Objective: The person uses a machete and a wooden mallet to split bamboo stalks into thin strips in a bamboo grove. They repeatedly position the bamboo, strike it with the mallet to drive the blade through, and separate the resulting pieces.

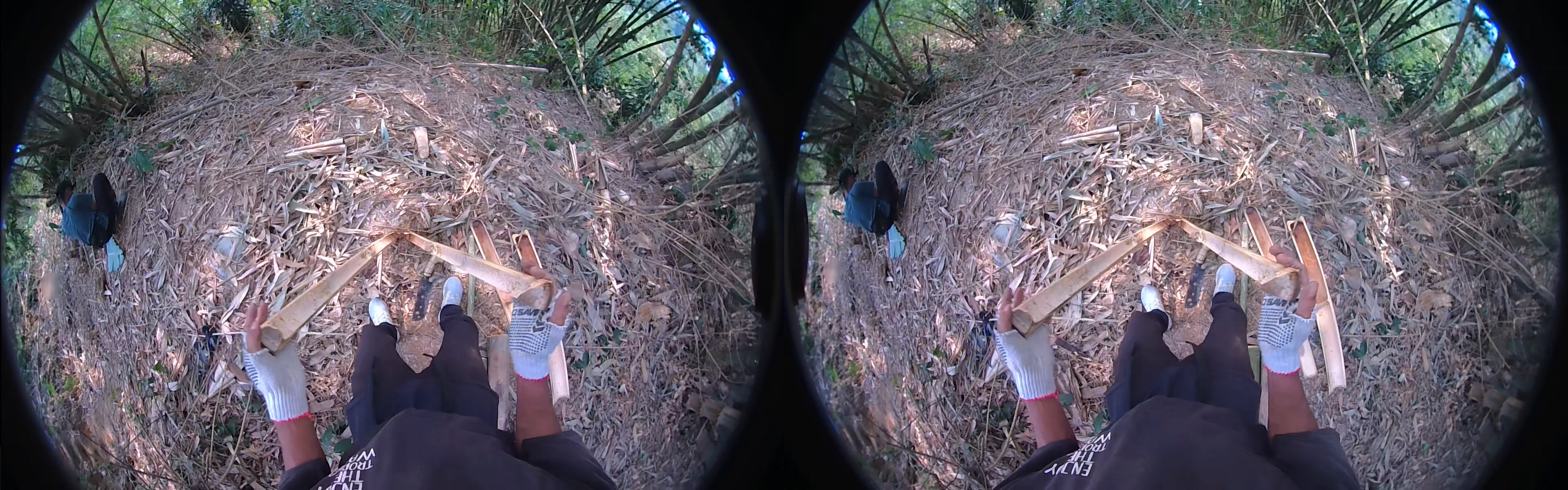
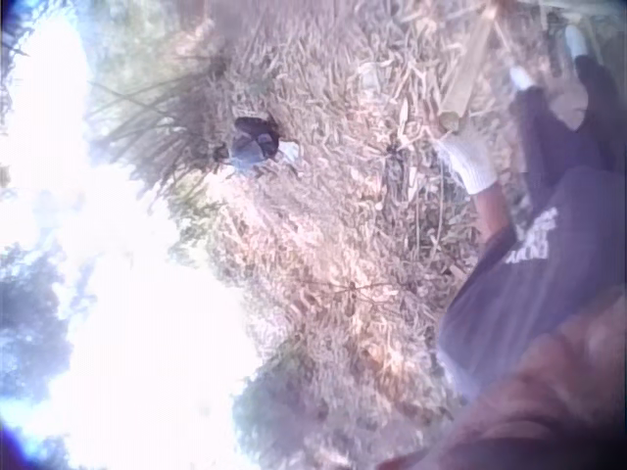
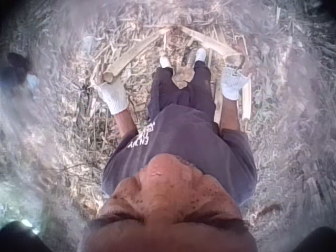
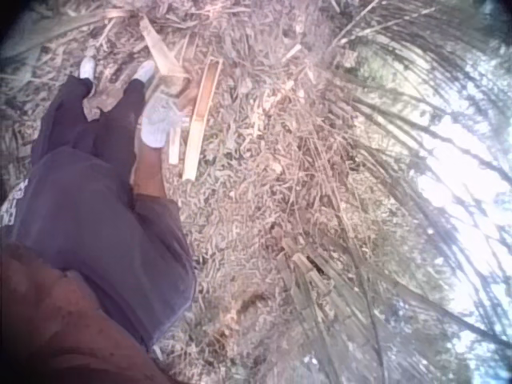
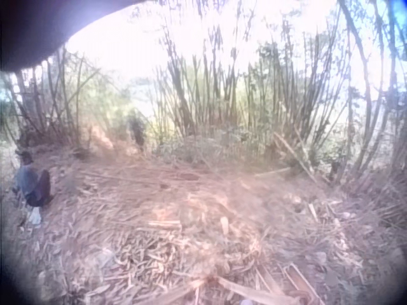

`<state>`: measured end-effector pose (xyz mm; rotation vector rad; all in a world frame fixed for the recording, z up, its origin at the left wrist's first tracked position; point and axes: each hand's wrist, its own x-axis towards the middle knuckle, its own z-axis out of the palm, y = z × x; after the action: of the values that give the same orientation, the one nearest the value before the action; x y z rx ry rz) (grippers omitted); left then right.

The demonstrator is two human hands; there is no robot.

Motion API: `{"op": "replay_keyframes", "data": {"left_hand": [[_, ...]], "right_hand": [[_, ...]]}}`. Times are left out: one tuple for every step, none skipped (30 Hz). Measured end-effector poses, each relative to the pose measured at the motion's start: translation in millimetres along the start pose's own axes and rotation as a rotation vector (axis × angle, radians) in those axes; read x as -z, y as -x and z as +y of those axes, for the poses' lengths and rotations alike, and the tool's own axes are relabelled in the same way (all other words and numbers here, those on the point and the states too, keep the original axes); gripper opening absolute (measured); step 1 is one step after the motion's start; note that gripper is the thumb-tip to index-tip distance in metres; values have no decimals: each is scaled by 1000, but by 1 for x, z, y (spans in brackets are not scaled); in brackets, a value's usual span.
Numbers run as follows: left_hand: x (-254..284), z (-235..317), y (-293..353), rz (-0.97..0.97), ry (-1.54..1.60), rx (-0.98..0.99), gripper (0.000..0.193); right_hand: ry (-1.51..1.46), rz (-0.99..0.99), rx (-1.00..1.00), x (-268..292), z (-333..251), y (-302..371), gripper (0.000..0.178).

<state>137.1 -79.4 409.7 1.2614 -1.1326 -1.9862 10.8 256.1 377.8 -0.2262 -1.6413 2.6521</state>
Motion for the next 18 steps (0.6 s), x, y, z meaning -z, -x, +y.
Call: {"op": "replay_keyframes", "data": {"left_hand": [[-7,6,15,-19,13,129,54],[-5,9,25,-99,82,295,56],[2,9,36,-165,151,467,59],[7,7,46,-232,169,568,58],[10,3,53,-306,180,673,57],[13,-2,59,-388,118,739,57],[16,-11,65,-469,57,799,57],[19,-18,70,-558,-5,874,57],[29,-38,70,-649,2,934,60],[21,-39,80,-605,-41,978,59],[12,-39,90,-561,-85,1023,58],[18,-56,89,-690,-84,1004,55],[24,-64,88,-737,-148,1005,54],[25,-65,85,-779,-215,1002,54],[25,-64,83,-820,-280,997,53],[24,-61,81,-916,-372,966,51],[22,-58,78,-982,-439,914,51],[19,-56,77,-1051,-510,857,50]], "right_hand": [[-31,51,-68,-10,1,17,59],[-58,101,-140,-18,0,35,58],[35,117,-200,-22,4,57,56],[127,133,-265,-26,6,82,53],[111,176,-402,-28,7,100,48],[90,218,-534,-31,8,116,44],[316,42,-506,-40,5,134,41],[43,270,-791,-39,11,143,41],[-250,502,-1055,-34,22,152,41],[-278,449,-1084,-31,35,164,43],[-304,399,-1110,-28,46,173,45],[-411,308,-1130,-26,53,177,43],[-422,272,-1158,-19,58,180,44],[-436,233,-1191,-16,62,180,45],[-448,193,-1224,-15,63,181,46],[-446,194,-1242,-13,61,179,47],[-456,174,-1260,-21,49,172,48],[-471,152,-1276,-29,35,165,48]]}}
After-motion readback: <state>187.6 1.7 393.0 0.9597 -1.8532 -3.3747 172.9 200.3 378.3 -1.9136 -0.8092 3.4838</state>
